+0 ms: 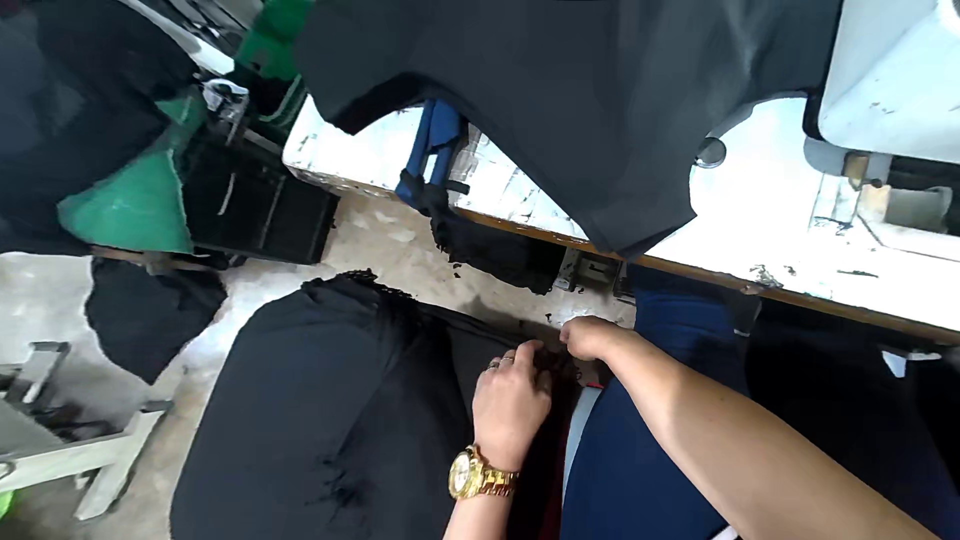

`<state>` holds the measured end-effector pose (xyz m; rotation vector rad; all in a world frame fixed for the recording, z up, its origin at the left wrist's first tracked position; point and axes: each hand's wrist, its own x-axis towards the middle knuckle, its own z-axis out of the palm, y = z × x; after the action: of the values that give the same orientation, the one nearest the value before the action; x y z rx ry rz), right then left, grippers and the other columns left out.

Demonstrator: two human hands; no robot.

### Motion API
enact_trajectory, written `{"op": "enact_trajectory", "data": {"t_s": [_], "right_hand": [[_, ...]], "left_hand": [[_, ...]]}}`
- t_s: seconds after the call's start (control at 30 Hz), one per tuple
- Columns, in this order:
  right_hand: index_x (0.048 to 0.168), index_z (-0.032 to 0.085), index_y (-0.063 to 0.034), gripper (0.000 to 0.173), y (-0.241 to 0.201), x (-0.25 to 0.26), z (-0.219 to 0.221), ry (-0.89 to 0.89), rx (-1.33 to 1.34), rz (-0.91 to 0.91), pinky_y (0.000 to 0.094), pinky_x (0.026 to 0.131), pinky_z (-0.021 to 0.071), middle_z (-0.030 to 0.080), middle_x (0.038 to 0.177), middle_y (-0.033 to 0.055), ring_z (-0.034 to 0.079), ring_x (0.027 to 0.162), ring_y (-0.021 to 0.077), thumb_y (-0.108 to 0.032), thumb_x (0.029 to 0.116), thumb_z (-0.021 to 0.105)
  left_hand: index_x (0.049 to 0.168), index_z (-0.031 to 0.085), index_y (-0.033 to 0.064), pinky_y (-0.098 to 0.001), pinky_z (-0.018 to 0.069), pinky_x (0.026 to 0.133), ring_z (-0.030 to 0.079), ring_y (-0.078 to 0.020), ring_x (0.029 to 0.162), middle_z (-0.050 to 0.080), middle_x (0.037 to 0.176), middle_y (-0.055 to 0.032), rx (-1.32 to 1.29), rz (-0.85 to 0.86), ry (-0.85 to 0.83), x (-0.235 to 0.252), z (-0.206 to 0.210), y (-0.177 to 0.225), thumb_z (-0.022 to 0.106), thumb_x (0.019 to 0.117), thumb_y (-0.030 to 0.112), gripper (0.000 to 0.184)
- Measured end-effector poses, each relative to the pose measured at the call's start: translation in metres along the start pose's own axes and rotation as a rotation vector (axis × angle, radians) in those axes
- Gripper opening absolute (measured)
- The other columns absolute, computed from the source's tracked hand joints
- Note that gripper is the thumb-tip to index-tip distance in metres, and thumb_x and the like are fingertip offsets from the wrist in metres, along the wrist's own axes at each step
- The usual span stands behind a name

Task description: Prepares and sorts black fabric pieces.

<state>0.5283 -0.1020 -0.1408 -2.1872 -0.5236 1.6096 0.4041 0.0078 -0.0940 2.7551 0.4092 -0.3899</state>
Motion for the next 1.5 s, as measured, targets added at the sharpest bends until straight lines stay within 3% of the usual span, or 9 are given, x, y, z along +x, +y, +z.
{"op": "enact_trajectory", "data": {"t_s": [0.23, 0.37, 0.5, 0.6, 0.7, 0.9, 1.03, 1.17, 1.5], "right_hand": [[0.136, 0.063, -0.005, 0.035, 0.001, 0.007, -0.001, -0.009, 0.0, -0.016, 0.0625, 0.105, 0.0434, 0.061, 0.137, 0.0236, 0.056, 0.13, 0.0397, -0.013, 0.1056, 0.048], [0.138, 0.062, -0.005, 0.036, 0.002, 0.008, -0.001, -0.019, 0.019, -0.024, 0.0621, 0.106, 0.0429, 0.06, 0.138, 0.0237, 0.055, 0.131, 0.0398, -0.013, 0.1058, 0.048], [0.136, 0.063, -0.0042, 0.035, 0.0, 0.01, -0.001, -0.025, 0.031, -0.029, 0.0626, 0.104, 0.0438, 0.062, 0.135, 0.0243, 0.057, 0.129, 0.0399, -0.013, 0.1054, 0.049], [0.134, 0.063, -0.003, 0.034, -0.003, 0.012, 0.0, -0.035, 0.014, -0.035, 0.0628, 0.103, 0.0444, 0.062, 0.133, 0.0251, 0.058, 0.127, 0.0404, -0.014, 0.1064, 0.047], [0.136, 0.063, -0.0042, 0.035, -0.005, 0.014, 0.001, -0.034, 0.006, -0.036, 0.0634, 0.103, 0.044, 0.061, 0.135, 0.0242, 0.057, 0.128, 0.0403, -0.015, 0.1059, 0.048], [0.138, 0.062, -0.0039, 0.037, -0.002, 0.006, -0.001, -0.017, 0.018, -0.035, 0.0631, 0.106, 0.0429, 0.06, 0.138, 0.0243, 0.056, 0.131, 0.0402, -0.015, 0.106, 0.048], [0.133, 0.064, -0.0033, 0.033, 0.001, 0.004, -0.002, 0.01, 0.033, -0.034, 0.0631, 0.104, 0.0441, 0.062, 0.135, 0.024, 0.057, 0.128, 0.0401, -0.014, 0.1054, 0.049], [0.134, 0.064, -0.0046, 0.033, 0.0, 0.007, -0.002, -0.002, 0.024, -0.046, 0.0635, 0.102, 0.0451, 0.062, 0.133, 0.0243, 0.058, 0.127, 0.0409, -0.013, 0.1053, 0.049], [0.136, 0.062, -0.0031, 0.035, -0.003, 0.013, 0.001, -0.022, 0.004, -0.035, 0.0622, 0.104, 0.0445, 0.061, 0.136, 0.0244, 0.057, 0.129, 0.0402, -0.013, 0.1059, 0.047]], "left_hand": [[0.128, 0.065, 0.0128, -0.0498, 0.0575, 0.083, 0.072, -0.0207, 0.089, 0.075, 0.099, -0.0062, -0.366, -0.2, -0.032, -0.005, -0.014, -0.014, 0.066, 0.0976, 0.006, 0.031], [0.127, 0.067, 0.0123, -0.0395, 0.0567, 0.085, 0.069, -0.0142, 0.095, 0.072, 0.11, -0.0041, -0.528, -0.126, -0.024, -0.013, -0.021, -0.025, 0.057, 0.0993, 0.0, 0.031], [0.106, 0.078, 0.0111, -0.0289, 0.0573, 0.087, 0.066, -0.0081, 0.102, 0.072, 0.108, 0.0018, -0.553, 0.077, 0.128, -0.054, -0.072, -0.069, 0.052, 0.0901, 0.0, 0.033], [0.102, 0.07, -0.0105, -0.0317, 0.0534, 0.092, 0.065, -0.0197, 0.103, 0.069, 0.107, -0.0208, -0.223, -0.056, 0.32, -0.098, -0.13, -0.116, 0.048, 0.095, -0.006, 0.023], [0.118, 0.066, -0.012, -0.0358, 0.052, 0.097, 0.064, -0.0316, 0.113, 0.061, 0.125, -0.033, 0.033, -0.186, 0.365, -0.102, -0.145, -0.111, 0.049, 0.095, -0.003, 0.03], [0.128, 0.068, 0.0066, -0.0591, 0.0558, 0.084, 0.07, -0.0351, 0.095, 0.072, 0.104, -0.0173, -0.05, -0.009, 0.033, -0.012, -0.029, -0.009, 0.069, 0.0961, 0.02, 0.035], [0.128, 0.068, 0.0126, -0.0631, 0.0542, 0.081, 0.071, -0.0381, 0.093, 0.075, 0.097, -0.0137, 0.023, -0.102, -0.081, 0.007, -0.011, 0.0, 0.065, 0.0955, 0.01, 0.033], [0.123, 0.065, 0.0112, -0.0459, 0.0581, 0.08, 0.071, -0.0191, 0.086, 0.074, 0.096, -0.0054, -0.331, -0.196, -0.04, -0.006, -0.021, -0.021, 0.064, 0.0977, 0.005, 0.027], [0.121, 0.064, -0.0002, -0.0259, 0.0572, 0.08, 0.066, -0.0065, 0.091, 0.069, 0.108, -0.0027, -0.663, -0.1, 0.294, -0.065, -0.077, -0.076, 0.054, 0.0944, 0.005, 0.029]]}}
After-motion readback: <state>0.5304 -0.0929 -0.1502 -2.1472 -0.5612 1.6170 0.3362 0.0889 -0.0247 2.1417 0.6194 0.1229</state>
